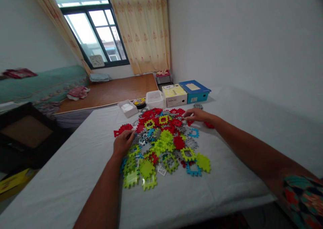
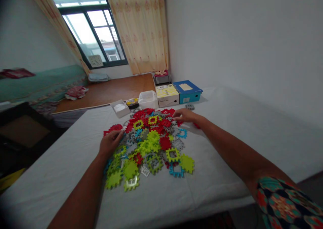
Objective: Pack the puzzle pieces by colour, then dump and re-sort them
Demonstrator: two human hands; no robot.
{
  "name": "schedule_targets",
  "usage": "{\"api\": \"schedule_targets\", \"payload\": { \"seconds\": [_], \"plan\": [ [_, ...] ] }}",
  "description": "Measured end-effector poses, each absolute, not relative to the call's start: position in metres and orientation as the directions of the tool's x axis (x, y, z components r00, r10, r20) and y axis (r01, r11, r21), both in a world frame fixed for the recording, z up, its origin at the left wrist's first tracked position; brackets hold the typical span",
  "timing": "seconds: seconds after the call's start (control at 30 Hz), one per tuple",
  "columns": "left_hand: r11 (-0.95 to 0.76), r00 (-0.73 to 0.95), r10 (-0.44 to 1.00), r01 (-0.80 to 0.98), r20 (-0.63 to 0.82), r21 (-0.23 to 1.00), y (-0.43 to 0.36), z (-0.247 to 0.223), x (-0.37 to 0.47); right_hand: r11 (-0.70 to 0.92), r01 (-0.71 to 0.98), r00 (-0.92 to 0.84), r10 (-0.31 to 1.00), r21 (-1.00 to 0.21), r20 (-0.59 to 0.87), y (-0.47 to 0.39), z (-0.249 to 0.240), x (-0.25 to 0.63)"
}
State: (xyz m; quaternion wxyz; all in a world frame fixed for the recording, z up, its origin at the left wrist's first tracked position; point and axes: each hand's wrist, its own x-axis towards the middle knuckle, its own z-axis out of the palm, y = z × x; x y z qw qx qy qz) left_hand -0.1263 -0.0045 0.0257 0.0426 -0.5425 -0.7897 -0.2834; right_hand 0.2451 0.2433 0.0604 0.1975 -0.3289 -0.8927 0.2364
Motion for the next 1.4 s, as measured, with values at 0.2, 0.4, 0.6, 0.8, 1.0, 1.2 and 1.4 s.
{"api": "schedule_targets", "payload": {
  "seconds": [0.2,0.4,0.6,0.8,1.0,1.2,1.4],
  "plan": [
    [0.246,-0.406,0.831,0.882,0.38,0.402,-0.006,0.026,-0.126,0.851,0.237,-0.909,0.365,-0.468,0.203,0.203,0.038,0.23],
    [0.227,-0.397,0.831,0.882,0.39,0.413,-0.006,0.024,-0.128,0.907,0.175,-0.825,0.347,-0.383,0.446,0.194,0.042,0.235],
    [0.236,-0.406,0.836,0.874,0.371,0.424,-0.004,0.023,-0.132,0.725,0.372,-0.572,0.671,-0.58,0.472,0.234,0.042,0.264],
    [0.244,-0.416,0.831,0.87,0.369,0.429,-0.004,0.023,-0.135,0.245,0.598,0.021,0.947,-0.763,0.321,0.301,0.005,0.337],
    [0.246,-0.421,0.824,0.869,0.38,0.429,-0.004,0.025,-0.133,0.072,0.6,0.08,0.985,-0.797,0.15,0.317,-0.008,0.357],
    [0.278,-0.431,0.825,0.872,0.364,0.402,-0.003,0.025,-0.135,0.233,0.901,-0.095,0.93,-0.367,0.355,0.305,-0.004,0.353],
    [0.261,-0.421,0.832,0.872,0.362,0.415,-0.004,0.027,-0.134,0.267,0.922,-0.191,0.944,-0.282,0.27,0.298,-0.005,0.34]
  ]
}}
